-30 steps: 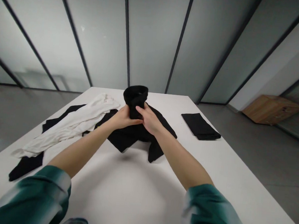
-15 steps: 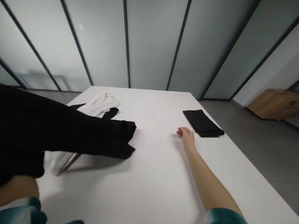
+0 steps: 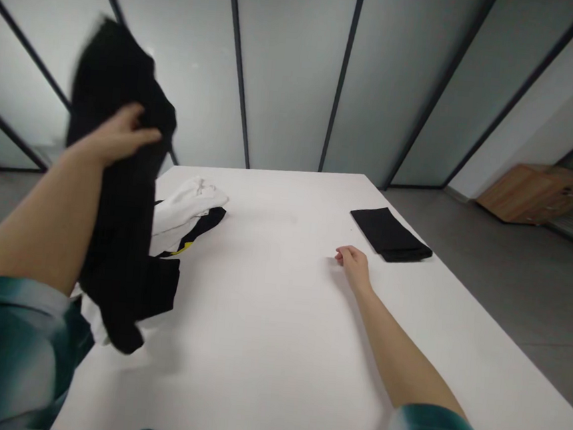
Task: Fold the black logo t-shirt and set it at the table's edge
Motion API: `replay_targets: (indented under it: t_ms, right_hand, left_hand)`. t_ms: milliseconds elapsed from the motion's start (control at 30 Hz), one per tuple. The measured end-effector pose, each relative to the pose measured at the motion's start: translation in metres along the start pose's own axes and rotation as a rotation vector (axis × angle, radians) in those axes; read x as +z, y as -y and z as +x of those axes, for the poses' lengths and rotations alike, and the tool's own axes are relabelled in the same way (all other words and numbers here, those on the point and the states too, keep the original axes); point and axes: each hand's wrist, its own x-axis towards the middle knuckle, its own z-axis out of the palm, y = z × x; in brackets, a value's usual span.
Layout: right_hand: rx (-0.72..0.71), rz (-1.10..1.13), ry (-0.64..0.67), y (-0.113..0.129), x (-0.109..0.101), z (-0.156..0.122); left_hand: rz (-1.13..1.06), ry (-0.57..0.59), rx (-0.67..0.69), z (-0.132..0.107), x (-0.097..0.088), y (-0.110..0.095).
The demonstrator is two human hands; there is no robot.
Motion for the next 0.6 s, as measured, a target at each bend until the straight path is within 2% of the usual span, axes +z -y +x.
replay_targets:
  t_ms: [100,167,233,300,400,500,600]
  right_hand:
    - [-0.005,-0.021,0.016,0.000,0.000,0.000]
    - [-0.008,-0.022,0.029,-0.002,0.000,0.001]
    - [-0.012,-0.025,0.046,-0.004,-0.001,0.001]
    - [-0.017,-0.038,0.067,-0.006,-0.001,0.002]
    - [-0.027,-0.064,0.090,-0.007,0.000,0.002]
    - [-0.034,-0.071,0.095,-0.006,0.001,0.001]
    - [-0.037,-0.074,0.088,-0.004,0.002,0.000]
  left_hand:
    - [0.293,0.182,0.055,0.003,0.009,0.029]
    - [0.559,0.270,0.054,-0.007,0.014,0.060]
    - [0.774,0.289,0.013,-0.027,0.013,0.091]
    - [0.920,0.229,-0.034,-0.053,0.007,0.116]
    - [0.998,0.114,-0.089,-0.097,0.002,0.139]
    - [1.041,0.125,-0.075,-0.136,0.015,0.154]
    - [1.129,0.132,0.022,-0.160,0.035,0.166]
